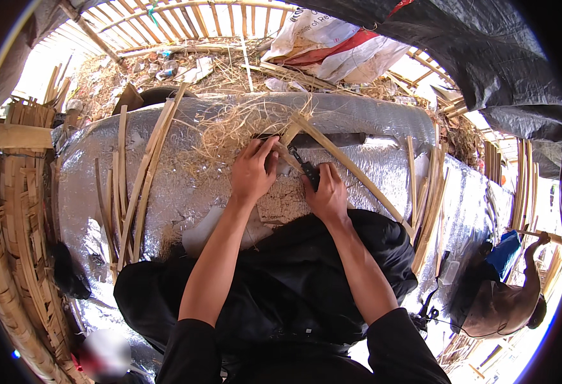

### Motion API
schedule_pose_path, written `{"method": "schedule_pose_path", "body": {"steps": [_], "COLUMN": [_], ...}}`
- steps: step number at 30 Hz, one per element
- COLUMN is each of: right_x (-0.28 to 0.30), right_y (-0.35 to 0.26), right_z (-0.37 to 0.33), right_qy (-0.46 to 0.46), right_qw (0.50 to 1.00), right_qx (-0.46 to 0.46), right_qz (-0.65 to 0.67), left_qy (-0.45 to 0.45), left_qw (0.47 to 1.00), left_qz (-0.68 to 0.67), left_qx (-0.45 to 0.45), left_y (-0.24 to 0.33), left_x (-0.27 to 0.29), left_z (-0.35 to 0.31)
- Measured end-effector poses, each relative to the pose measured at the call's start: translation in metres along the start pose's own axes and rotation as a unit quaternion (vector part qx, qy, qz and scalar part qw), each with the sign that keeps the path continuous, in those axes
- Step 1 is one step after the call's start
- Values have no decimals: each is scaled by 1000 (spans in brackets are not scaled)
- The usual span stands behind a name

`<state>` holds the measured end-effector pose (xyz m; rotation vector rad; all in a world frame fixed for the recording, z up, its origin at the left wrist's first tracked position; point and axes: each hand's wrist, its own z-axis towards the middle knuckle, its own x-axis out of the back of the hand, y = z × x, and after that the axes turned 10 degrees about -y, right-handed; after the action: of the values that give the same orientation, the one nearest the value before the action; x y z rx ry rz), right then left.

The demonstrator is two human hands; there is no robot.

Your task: The person uses a small hand tool to shave and thin out bamboo strips resting on a silver-covered surface, moving the tool repeatedly along the length of the wood while holding it with the other hand.

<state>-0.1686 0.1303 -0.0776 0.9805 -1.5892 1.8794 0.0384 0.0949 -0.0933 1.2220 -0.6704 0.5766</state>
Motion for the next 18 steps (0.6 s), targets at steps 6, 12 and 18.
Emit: {"method": "schedule_pose_path", "body": {"steps": [6, 12, 18], "right_x": [1, 2, 2], "right_y": [3, 1, -3], "right_z": [-1, 1, 4], "right_qy": [-7, -14, -13], "right_qw": [1000, 1000, 1000], "right_qx": [-10, 1, 2], "right_qz": [-17, -12, -24], "left_qy": [-14, -147, -213], "left_qw": [1000, 984, 972], "left_qz": [0, -81, -93], "left_qx": [15, 53, 1], "left_y": [0, -19, -39], "left_x": [1, 26, 34], "left_z": [3, 31, 44]}}
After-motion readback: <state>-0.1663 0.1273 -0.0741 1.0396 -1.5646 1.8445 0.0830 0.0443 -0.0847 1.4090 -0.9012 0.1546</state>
